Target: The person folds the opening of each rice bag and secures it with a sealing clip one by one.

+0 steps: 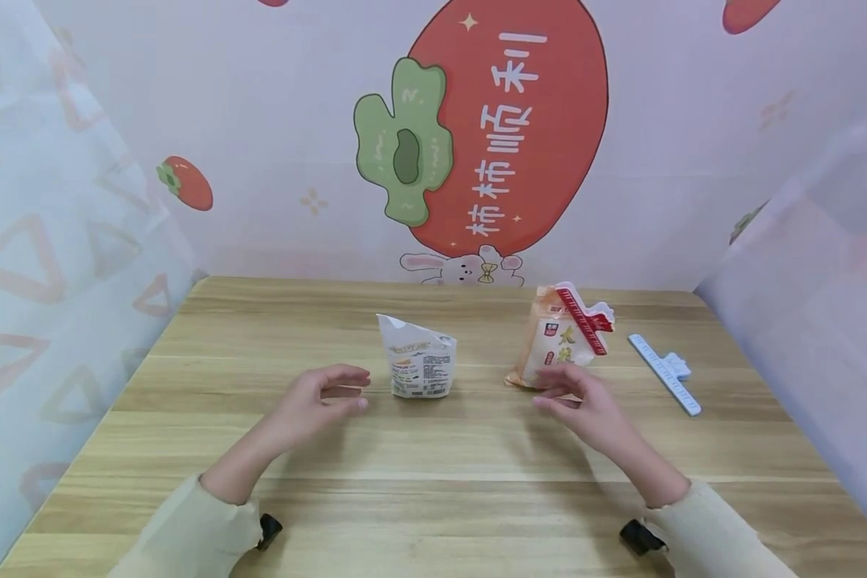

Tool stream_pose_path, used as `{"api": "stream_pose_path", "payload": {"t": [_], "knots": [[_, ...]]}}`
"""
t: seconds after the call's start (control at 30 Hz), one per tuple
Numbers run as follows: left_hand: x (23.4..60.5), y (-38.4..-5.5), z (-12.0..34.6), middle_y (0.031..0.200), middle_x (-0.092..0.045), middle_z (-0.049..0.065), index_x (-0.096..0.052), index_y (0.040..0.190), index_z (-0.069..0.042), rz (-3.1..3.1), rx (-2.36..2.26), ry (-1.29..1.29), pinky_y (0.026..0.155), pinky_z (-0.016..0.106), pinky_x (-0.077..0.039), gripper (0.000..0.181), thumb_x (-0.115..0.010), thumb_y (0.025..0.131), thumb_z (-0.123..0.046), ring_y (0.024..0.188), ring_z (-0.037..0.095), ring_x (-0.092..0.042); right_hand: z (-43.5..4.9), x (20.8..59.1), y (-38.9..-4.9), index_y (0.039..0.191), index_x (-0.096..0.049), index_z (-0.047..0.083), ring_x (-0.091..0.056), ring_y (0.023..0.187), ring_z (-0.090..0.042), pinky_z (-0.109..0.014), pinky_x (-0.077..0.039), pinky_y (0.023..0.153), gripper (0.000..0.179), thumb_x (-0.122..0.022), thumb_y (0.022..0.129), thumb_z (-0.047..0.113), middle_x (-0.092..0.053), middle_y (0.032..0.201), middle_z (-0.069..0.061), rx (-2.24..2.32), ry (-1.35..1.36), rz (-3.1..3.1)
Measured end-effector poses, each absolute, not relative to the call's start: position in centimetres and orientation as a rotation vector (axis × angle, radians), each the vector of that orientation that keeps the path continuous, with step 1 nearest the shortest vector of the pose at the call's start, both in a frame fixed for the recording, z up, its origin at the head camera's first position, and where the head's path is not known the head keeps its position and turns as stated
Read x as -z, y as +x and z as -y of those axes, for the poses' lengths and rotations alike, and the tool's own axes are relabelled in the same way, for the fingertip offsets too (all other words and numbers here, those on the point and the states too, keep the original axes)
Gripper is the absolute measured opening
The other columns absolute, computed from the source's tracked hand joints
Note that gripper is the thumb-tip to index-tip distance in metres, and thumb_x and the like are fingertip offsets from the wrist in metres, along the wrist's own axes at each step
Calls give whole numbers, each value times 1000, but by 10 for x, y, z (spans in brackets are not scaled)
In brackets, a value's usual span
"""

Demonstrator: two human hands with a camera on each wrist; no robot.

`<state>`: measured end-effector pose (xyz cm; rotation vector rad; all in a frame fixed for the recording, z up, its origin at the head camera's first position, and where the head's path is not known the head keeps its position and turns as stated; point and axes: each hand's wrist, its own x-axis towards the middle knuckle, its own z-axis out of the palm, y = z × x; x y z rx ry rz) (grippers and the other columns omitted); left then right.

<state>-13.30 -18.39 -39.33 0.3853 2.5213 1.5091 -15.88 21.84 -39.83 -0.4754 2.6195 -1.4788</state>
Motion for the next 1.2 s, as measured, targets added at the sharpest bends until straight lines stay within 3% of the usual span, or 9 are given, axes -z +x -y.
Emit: {"api": "stream_pose_path", "payload": {"t": [0.13,0.37,0.5,0.83,1.2], "knots": [[395,-142,184,133,-62,22,-56,134,3,-2569,-1497,397,97,44,-54,49,-71,91,-15,120,40,-62,-200,403,-165,126,-58,-2,-69,103,-27,-19,-55,85,41,-73,90,12,-66,122,-21,1526,-539,-2571],[394,-152,179,136,-61,18,-56,136,-1,-2610,-1534,350,99,46,-53,52,-74,90,-19,122,38,-61,-166,402,-174,133,-55,2,-63,114,-39,-42,-54,96,50,-75,88,13,-63,129,-20,1537,-567,-2528],[393,-157,177,138,-59,20,-55,137,-1,-2588,-1544,402,99,48,-52,55,-75,89,-19,124,41,-59,-149,403,-181,135,-53,3,-62,114,-40,-49,-53,97,56,-78,86,15,-61,132,-20,1514,-627,-2536],[398,-168,165,138,-58,20,-54,137,-3,-2544,-1515,450,96,49,-54,57,-77,87,-17,123,41,-59,-121,401,-190,137,-53,14,-61,120,-31,-48,-51,101,60,-81,84,18,-60,137,-10,1419,-580,-2564],[407,-177,155,133,-62,18,-55,137,-4,-2526,-1499,478,91,42,-57,57,-78,85,-13,117,39,-63,-108,404,-197,132,-56,13,-64,116,-27,-44,-54,98,55,-81,83,14,-65,128,-8,1412,-579,-2530]]}}
